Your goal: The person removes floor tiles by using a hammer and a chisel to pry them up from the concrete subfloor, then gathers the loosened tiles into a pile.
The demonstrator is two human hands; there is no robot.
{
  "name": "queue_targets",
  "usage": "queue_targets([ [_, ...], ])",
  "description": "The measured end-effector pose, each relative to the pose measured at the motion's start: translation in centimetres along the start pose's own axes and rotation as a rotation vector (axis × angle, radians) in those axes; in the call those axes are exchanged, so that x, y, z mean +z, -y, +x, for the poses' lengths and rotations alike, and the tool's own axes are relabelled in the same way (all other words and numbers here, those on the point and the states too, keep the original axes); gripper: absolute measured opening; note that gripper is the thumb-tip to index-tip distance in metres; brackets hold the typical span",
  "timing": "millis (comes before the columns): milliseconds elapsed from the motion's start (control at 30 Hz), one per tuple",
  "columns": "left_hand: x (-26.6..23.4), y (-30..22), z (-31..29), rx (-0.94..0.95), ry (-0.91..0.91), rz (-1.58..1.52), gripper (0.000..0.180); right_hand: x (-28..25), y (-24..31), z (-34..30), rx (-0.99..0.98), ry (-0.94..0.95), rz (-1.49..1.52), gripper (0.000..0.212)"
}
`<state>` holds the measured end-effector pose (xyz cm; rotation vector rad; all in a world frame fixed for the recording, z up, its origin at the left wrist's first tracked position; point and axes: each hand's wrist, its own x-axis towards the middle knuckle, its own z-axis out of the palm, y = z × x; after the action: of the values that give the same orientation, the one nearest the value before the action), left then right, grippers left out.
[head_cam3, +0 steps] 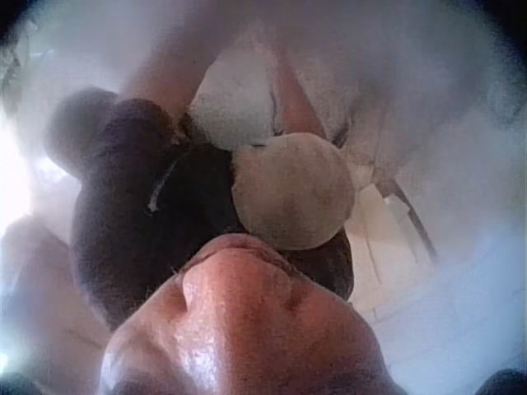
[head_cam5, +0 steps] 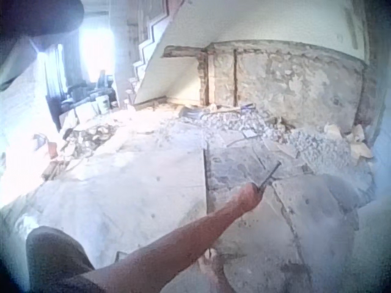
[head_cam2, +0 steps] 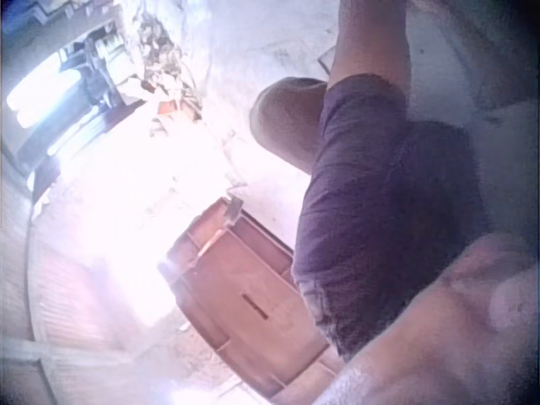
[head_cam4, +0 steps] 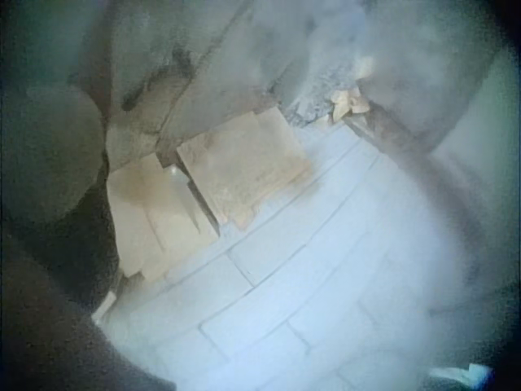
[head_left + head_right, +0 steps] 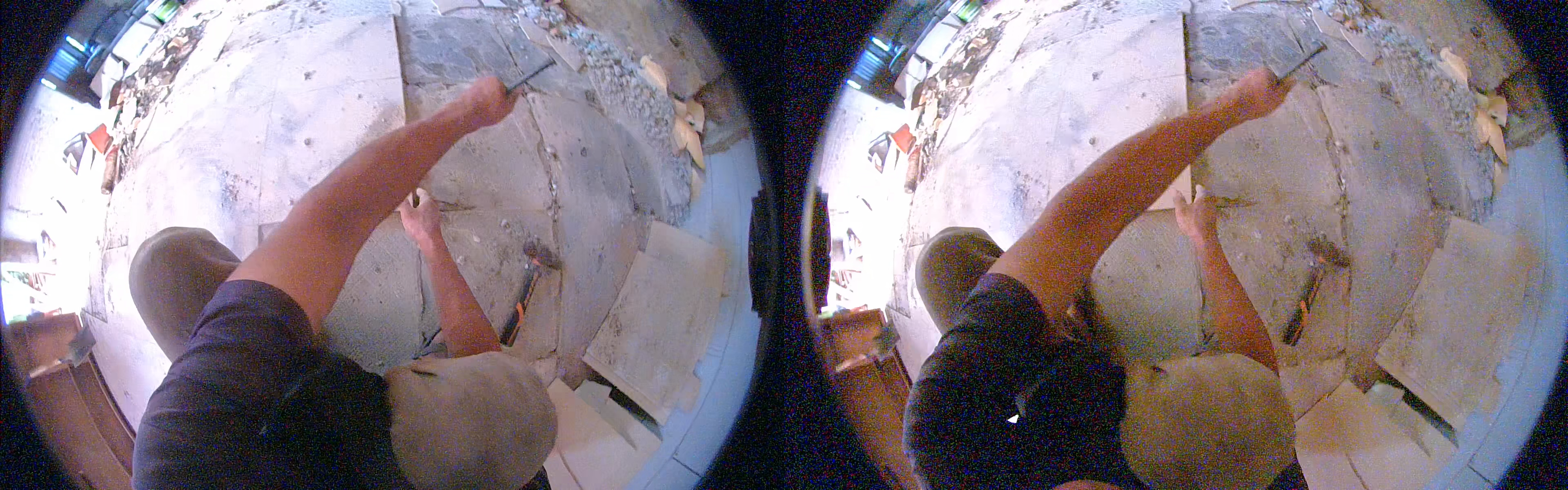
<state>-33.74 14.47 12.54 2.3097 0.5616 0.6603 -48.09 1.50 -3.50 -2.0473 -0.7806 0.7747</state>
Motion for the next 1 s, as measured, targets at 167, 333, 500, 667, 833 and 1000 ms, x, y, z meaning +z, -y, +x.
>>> queue_targets([
  [167,-1.7,-2.5,-1.6,-0.069,0.053,-0.070,0.058,1.4,-2.2,1.0,0.158,0.013,0.161,0.068],
  [333,-6.7,-0.2,-2.5,-0.118,0.020,-0.015,0.061,1.4,3.4,-0.8,0.172,0.101,0.430,0.030],
  [500,-17.9,-3.1,3.9,0.279,-0.318,-0.011,0.066,0.7,5.3,-0.5,-0.004,-0.124,0.337,0.029],
  [667,-34.3,-5.5,3.8,0.233,-0.077,0.953,0.059,-1.9,16.0,-2.3,-0.246,0.061,0.359,0.031],
  [833,-36.8,-1.6,-2.2,-0.045,0.117,0.994,0.078,-2.6,23.0,-3.9,-0.448,0.195,0.224,0.028],
  [1000,-37.3,3.6,-9.8,-0.257,0.055,0.858,0.087,-1.4,30.5,-6.4,-0.579,0.274,0.033,0.038],
])
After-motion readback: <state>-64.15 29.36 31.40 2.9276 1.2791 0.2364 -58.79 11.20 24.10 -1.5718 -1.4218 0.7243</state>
